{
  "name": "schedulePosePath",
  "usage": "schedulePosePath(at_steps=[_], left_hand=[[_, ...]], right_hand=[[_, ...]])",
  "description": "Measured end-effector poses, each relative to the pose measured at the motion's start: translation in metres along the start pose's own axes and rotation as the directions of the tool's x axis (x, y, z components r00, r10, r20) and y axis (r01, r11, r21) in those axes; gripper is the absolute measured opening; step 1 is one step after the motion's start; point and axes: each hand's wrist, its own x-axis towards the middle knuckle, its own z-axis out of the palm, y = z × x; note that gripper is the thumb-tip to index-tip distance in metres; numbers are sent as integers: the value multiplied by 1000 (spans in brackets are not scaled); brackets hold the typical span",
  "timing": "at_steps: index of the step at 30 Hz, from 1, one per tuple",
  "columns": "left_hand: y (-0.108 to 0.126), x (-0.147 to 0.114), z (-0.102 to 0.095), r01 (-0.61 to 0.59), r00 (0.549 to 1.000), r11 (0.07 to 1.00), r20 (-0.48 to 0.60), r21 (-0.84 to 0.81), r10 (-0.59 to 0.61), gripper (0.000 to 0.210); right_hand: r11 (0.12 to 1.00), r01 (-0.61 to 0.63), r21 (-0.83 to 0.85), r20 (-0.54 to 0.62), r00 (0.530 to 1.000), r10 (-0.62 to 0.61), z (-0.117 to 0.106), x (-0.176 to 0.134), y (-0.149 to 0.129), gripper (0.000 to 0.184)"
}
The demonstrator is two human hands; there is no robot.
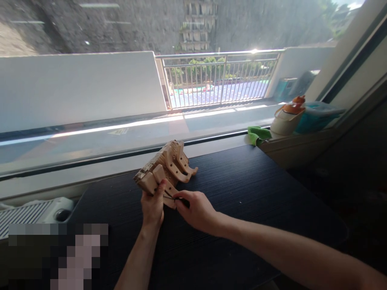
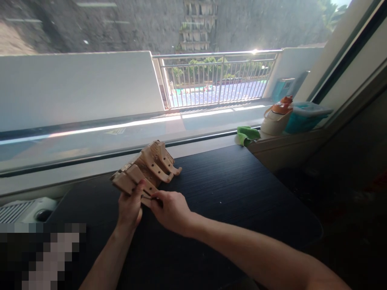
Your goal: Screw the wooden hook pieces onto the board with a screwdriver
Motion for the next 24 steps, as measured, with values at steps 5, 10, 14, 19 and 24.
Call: schedulePosePath(at_steps=[5, 10, 14, 19, 24], left_hand=[[1, -3, 0, -25, 1000, 999, 18, 20, 25, 57], [3, -6, 3, -33, 999, 999, 28, 25, 32, 58], [4, -5, 1, 6, 1000, 999, 19, 37, -6, 59], [2, 0, -4, 48, 999, 999, 9, 19, -48, 61], [-3, 2, -2, -3, 1000, 1000, 1, 2, 3, 59]], right_hand=[[931, -263, 252, 70, 965, 254, -5, 4, 1, 31], [915, 165, -369, 148, 982, -118, -32, 1, -20, 33], [628, 499, -597, 353, 866, -354, -33, 0, -32, 28], [697, 495, -518, 308, 869, -388, -19, 2, -21, 25], [993, -106, 43, 132, 986, 100, -7, 10, -5, 28]])
